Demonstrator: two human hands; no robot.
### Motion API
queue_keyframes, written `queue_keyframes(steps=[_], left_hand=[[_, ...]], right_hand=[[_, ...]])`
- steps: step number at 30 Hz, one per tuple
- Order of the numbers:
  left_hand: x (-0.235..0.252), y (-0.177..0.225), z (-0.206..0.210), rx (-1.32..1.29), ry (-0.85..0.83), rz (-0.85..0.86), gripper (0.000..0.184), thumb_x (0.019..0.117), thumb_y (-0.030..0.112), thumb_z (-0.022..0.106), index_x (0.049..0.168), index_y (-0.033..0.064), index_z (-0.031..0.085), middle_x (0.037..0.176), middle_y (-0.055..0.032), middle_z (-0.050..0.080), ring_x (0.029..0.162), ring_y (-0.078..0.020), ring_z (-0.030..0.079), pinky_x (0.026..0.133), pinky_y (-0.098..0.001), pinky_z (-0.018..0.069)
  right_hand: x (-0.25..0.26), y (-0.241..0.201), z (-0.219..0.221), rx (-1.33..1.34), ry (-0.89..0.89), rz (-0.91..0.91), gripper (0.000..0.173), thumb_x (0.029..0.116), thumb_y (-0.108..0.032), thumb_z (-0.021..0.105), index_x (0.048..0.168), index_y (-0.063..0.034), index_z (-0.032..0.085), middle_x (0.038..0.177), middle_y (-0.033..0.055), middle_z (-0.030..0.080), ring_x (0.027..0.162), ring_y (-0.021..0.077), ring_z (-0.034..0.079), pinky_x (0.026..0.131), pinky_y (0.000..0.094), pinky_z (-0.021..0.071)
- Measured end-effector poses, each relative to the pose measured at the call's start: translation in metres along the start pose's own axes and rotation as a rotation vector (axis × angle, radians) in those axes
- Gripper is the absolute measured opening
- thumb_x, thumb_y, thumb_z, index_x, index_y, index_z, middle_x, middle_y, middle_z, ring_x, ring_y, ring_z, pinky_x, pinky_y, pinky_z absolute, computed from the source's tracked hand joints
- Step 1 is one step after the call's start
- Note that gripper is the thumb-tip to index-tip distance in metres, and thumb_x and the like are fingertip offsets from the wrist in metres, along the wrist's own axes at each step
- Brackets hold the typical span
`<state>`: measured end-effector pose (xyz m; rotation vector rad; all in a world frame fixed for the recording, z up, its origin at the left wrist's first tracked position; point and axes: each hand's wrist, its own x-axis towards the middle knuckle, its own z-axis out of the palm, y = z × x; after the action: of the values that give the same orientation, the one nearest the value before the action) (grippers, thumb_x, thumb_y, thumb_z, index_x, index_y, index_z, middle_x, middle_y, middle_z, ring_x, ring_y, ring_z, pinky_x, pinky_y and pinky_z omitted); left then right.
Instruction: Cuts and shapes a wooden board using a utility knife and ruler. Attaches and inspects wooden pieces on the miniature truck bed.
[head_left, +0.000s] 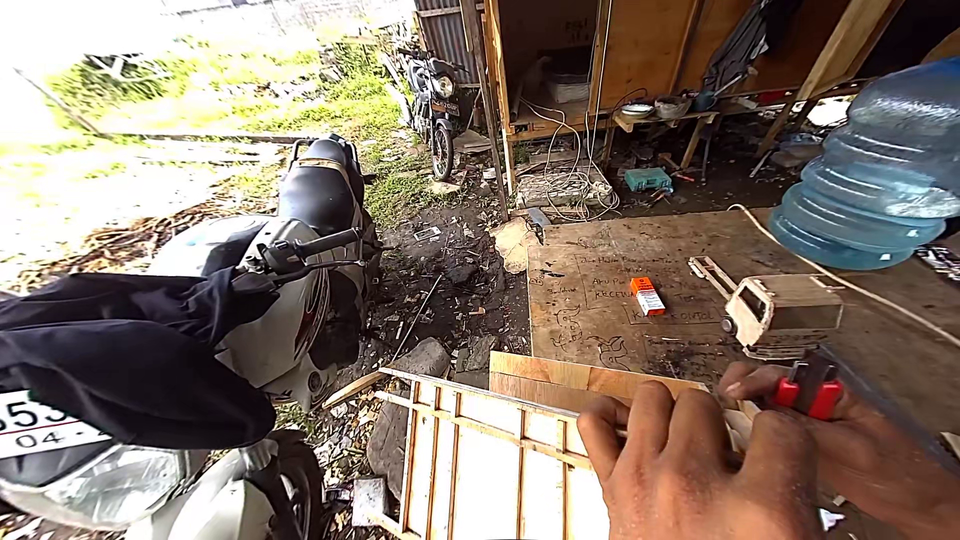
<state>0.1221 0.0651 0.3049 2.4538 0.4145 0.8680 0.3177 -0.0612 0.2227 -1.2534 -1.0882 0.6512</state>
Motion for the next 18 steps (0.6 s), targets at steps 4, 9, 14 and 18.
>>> queue_keyframes(steps=[4, 9, 14, 18], left_hand=[[0.0000, 0.0007, 0.0006, 0.000, 0.012, -0.002, 0.011, 0.0922, 0.022, 0.070, 0.095, 0.0213, 0.081, 0.068, 0.0013, 0.057, 0.070, -0.0176, 0.054, 0.078, -0.0431, 0.0344], [0.0003, 0.0007, 0.0007, -0.003, 0.008, 0.001, 0.011, 0.0919, 0.022, 0.070, 0.095, 0.0213, 0.081, 0.068, 0.0017, 0.057, 0.071, -0.0174, 0.054, 0.079, -0.0431, 0.0343], [0.0003, 0.0005, 0.0014, -0.007, -0.003, -0.004, 0.011, 0.0919, 0.022, 0.070, 0.095, 0.0211, 0.081, 0.069, 0.0013, 0.057, 0.071, -0.0175, 0.054, 0.079, -0.0431, 0.0342], [0.0004, 0.0004, 0.0015, -0.016, -0.010, -0.006, 0.012, 0.0925, 0.022, 0.070, 0.096, 0.0210, 0.081, 0.068, 0.0014, 0.057, 0.071, -0.0175, 0.054, 0.079, -0.0430, 0.0341]], right_hand=[[-0.0005, 0.0000, -0.0011, 0.004, -0.005, 0.000, 0.017, 0.0991, -0.030, 0.067, 0.112, -0.0240, 0.077, 0.105, -0.0120, 0.071, 0.074, -0.0074, 0.061, 0.060, 0.0090, 0.0506], [-0.0001, -0.0010, -0.0004, 0.006, -0.003, -0.001, 0.017, 0.0991, -0.030, 0.067, 0.112, -0.0249, 0.077, 0.105, -0.0124, 0.071, 0.074, -0.0079, 0.061, 0.060, 0.0085, 0.0504], [-0.0024, 0.0007, -0.0011, 0.015, 0.008, 0.015, 0.017, 0.0983, -0.030, 0.068, 0.112, -0.0246, 0.077, 0.106, -0.0117, 0.071, 0.073, -0.0071, 0.062, 0.059, 0.0093, 0.0512], [-0.0030, 0.0014, -0.0018, 0.006, 0.010, 0.016, 0.018, 0.0983, -0.029, 0.068, 0.113, -0.0247, 0.077, 0.106, -0.0114, 0.072, 0.074, -0.0066, 0.062, 0.060, 0.0096, 0.0512]])
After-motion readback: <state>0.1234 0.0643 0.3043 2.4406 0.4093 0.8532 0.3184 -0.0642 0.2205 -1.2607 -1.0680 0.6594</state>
